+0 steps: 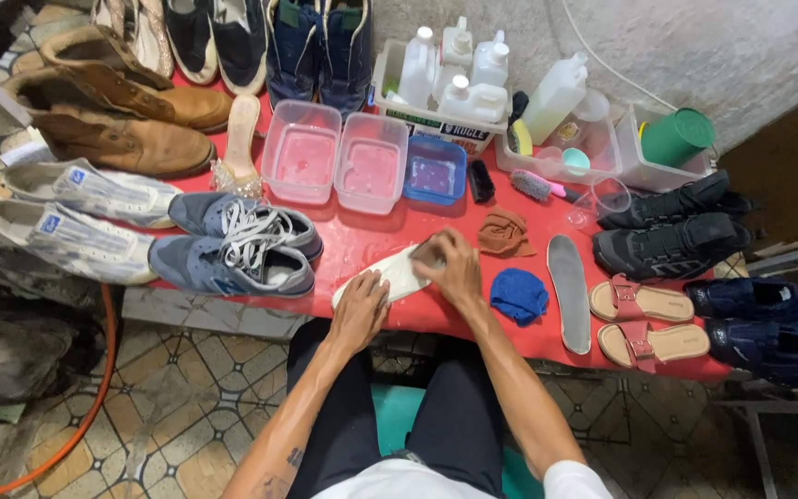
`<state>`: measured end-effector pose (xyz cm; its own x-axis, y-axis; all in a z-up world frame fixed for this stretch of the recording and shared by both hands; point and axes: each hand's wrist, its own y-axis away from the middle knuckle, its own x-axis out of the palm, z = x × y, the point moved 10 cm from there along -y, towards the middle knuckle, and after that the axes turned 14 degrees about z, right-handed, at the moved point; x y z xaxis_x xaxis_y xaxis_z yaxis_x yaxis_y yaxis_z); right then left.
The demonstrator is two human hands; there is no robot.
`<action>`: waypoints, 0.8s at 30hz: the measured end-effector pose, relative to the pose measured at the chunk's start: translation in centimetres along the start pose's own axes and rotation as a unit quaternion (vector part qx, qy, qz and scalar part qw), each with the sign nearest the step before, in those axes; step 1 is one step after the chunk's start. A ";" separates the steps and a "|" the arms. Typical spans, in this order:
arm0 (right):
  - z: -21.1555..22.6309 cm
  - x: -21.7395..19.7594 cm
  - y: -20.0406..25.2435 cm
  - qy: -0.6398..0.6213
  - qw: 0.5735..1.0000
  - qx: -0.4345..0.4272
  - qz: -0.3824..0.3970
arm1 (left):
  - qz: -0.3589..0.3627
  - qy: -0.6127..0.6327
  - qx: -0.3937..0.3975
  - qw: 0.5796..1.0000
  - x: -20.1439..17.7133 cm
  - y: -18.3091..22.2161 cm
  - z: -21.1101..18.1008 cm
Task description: Cleaning a shoe insole by scrubbing it with a blue cloth and cleaning solution.
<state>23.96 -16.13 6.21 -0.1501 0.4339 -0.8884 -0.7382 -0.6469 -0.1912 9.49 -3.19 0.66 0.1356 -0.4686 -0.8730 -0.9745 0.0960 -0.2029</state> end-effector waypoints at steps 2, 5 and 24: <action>0.6 2.1 0.4 0.001 0.999 -0.031 0.012 | 0.001 0.006 -0.003 1.000 -0.1 0.5 -0.5; 2.6 1.5 0.3 -0.041 0.996 -0.075 0.038 | -0.005 0.006 0.000 1.000 -0.2 -0.1 0.0; 1.7 1.2 1.2 0.036 0.994 -0.061 0.089 | 0.025 0.009 -0.045 0.999 -0.3 -0.5 0.2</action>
<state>21.79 -15.27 5.65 -0.2213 0.2631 -0.9390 -0.6186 -0.7822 -0.0733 9.97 -2.91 0.96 0.0841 -0.4805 -0.8729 -0.9922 0.0406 -0.1179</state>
